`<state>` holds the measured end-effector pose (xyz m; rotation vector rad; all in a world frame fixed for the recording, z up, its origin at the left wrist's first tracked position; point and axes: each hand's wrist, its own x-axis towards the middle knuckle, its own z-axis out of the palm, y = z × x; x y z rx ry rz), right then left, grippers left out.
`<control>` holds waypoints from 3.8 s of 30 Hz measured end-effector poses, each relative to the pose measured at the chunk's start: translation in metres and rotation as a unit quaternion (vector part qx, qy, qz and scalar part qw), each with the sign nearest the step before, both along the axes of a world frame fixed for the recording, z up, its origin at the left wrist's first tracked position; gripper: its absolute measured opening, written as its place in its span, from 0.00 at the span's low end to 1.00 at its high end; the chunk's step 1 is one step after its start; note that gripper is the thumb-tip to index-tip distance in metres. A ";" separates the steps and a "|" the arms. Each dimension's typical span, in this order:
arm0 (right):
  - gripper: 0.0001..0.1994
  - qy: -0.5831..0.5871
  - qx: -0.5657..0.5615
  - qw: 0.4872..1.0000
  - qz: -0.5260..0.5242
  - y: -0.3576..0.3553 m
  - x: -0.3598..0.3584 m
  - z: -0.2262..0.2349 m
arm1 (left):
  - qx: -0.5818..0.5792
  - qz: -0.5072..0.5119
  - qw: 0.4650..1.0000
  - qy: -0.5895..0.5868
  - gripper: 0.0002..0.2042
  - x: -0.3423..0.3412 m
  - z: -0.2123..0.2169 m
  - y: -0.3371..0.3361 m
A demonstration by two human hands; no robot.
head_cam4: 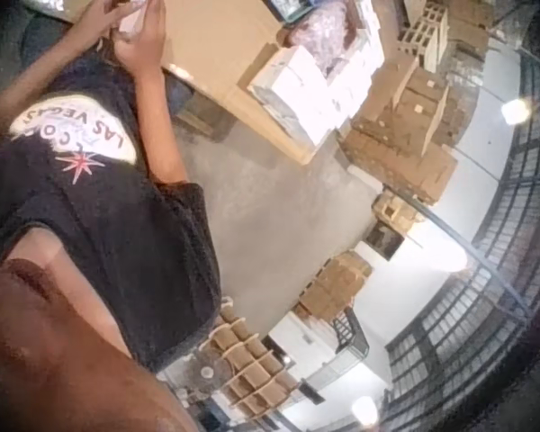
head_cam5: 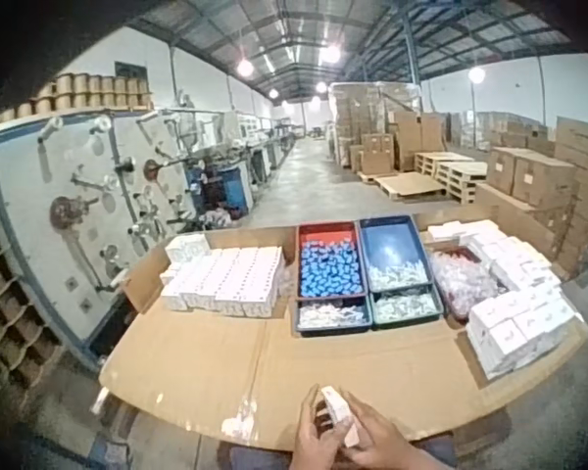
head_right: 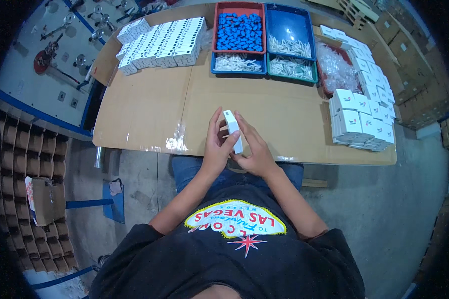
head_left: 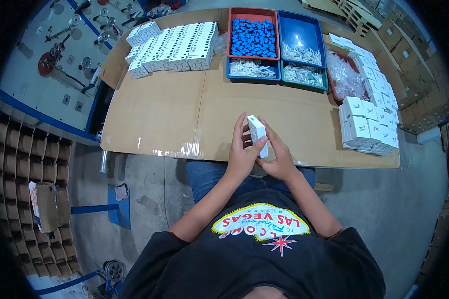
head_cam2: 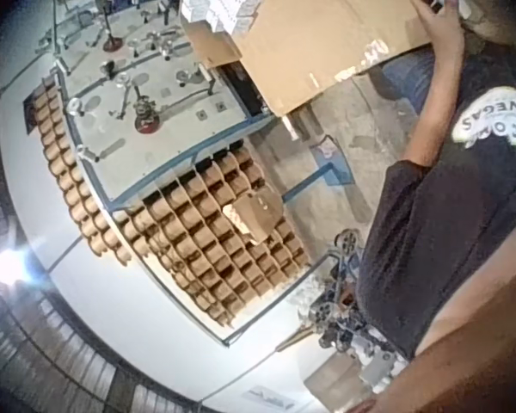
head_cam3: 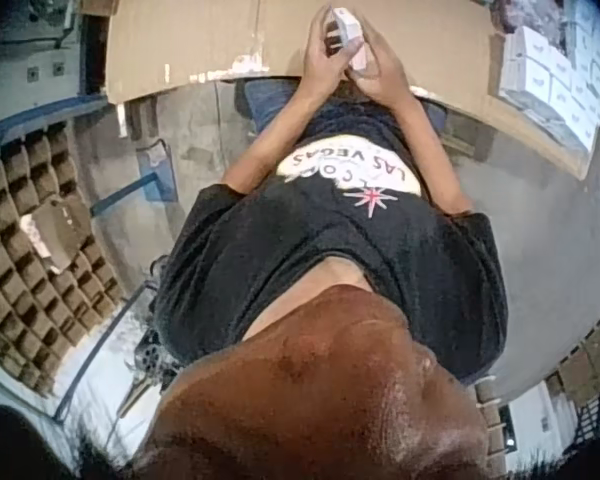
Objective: The person assembles a small white electronic device by hand. They open a white box, remove a circuit board, place it into a clear plastic bag, and then insert the bagged board into the white casing. The person then closes the casing and places the finished unit on the table.
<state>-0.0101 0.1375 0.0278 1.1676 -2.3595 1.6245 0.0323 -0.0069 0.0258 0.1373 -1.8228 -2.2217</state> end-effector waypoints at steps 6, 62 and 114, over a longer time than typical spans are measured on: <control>0.51 0.032 -0.004 0.999 0.014 0.007 0.002 0.000 | -0.011 -0.044 0.997 -0.060 0.32 0.001 0.003 -0.003; 0.37 0.006 0.022 0.999 0.026 0.009 -0.018 -0.038 | 0.025 -0.049 0.988 -0.143 0.30 -0.014 -0.024 0.008; 0.34 0.029 -0.113 0.990 -0.083 -0.014 -0.018 -0.052 | 0.165 0.015 0.963 -0.215 0.26 -0.019 -0.013 0.042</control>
